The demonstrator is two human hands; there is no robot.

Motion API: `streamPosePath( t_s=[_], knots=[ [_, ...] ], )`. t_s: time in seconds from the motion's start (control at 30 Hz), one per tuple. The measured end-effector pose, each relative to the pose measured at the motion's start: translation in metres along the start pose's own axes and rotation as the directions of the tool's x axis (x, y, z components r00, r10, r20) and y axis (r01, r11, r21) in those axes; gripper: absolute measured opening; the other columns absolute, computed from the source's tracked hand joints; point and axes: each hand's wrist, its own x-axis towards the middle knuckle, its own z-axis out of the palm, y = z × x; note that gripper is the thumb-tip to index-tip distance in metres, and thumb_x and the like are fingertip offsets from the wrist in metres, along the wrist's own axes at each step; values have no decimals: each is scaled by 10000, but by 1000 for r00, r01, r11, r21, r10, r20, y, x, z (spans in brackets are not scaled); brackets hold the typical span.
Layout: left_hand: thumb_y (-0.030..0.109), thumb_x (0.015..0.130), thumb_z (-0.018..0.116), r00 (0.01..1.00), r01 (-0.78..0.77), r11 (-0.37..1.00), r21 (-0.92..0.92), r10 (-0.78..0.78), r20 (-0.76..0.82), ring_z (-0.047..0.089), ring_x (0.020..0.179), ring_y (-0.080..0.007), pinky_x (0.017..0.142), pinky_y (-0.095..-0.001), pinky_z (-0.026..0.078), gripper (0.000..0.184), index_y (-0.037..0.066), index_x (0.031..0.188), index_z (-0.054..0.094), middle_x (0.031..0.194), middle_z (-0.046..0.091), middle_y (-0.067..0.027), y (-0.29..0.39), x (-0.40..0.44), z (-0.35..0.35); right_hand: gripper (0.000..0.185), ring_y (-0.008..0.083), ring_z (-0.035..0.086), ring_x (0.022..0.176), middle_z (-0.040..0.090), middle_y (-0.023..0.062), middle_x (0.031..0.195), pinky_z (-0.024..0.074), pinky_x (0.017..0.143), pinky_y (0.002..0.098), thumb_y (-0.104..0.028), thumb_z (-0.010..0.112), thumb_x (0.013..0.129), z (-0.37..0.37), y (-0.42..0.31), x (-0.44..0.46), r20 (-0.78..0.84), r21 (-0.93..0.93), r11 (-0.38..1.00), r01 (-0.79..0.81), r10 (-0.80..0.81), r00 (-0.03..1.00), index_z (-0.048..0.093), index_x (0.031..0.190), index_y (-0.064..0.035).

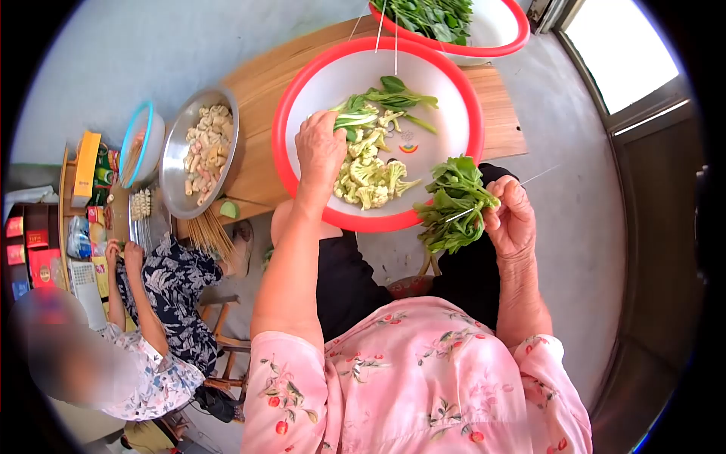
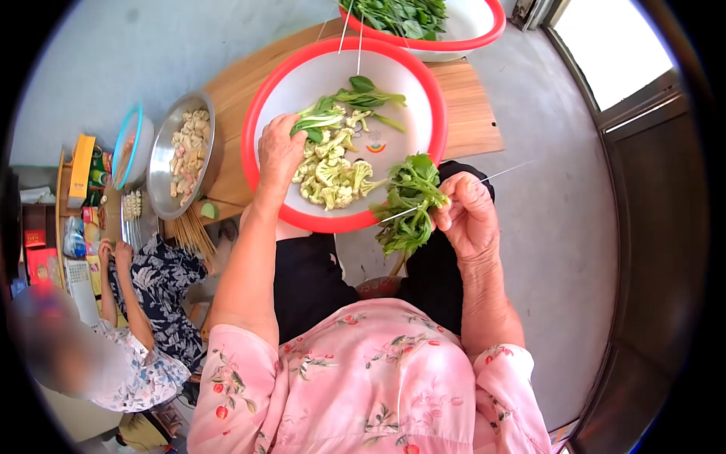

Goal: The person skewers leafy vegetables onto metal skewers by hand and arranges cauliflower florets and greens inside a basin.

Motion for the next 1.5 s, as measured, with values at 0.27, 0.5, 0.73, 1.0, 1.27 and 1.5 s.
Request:
streamPosePath(
  t_s=[0.27,0.5,0.73,1.0,1.27,1.5],
  knots=[
    [67,651,669,976,-173,957,231,136,169,527,865,-270,833,-402,364,181,58,819,601,833,574,-102,-15,10,39,273,191,552,487,589,116,666,494,493,327,-240,570,879,-1,-2,6,45,34,999,-26,24,999,544,832,27],
    [51,644,681,950,-218,936,276,139,279,535,843,-269,819,-396,379,219,75,861,658,813,589,-85,-6,-10,28,255,198,557,490,600,131,684,496,495,333,-218,573,877,-4,-3,8,61,69,997,-26,22,998,552,836,33],
    [51,684,583,966,-191,960,207,146,214,540,861,-246,917,-421,340,185,100,854,639,809,589,-64,1,-12,29,238,200,563,496,609,146,700,496,508,345,-203,564,882,-6,-5,10,79,106,993,-52,44,996,553,840,31],
    [120,676,624,975,-70,970,235,17,221,543,917,-243,920,-414,324,279,107,954,649,903,622,-77,13,-7,41,235,199,558,489,609,143,700,495,515,348,-203,550,890,-7,-7,11,91,118,990,-73,62,994,555,843,27],
    [198,719,675,930,-28,966,258,-70,361,538,851,-267,851,-415,361,228,93,921,661,882,615,-89,23,7,31,246,197,557,490,603,140,691,508,525,357,-213,546,895,-7,-7,11,88,127,987,-95,84,993,556,839,27],
    [127,730,651,973,-232,933,273,221,71,542,907,-270,822,-413,380,208,89,934,637,941,601,-90,5,27,69,240,203,558,498,594,134,676,499,515,350,-211,559,888,-7,-7,13,72,133,986,-99,90,993,558,829,22]
  ],
)
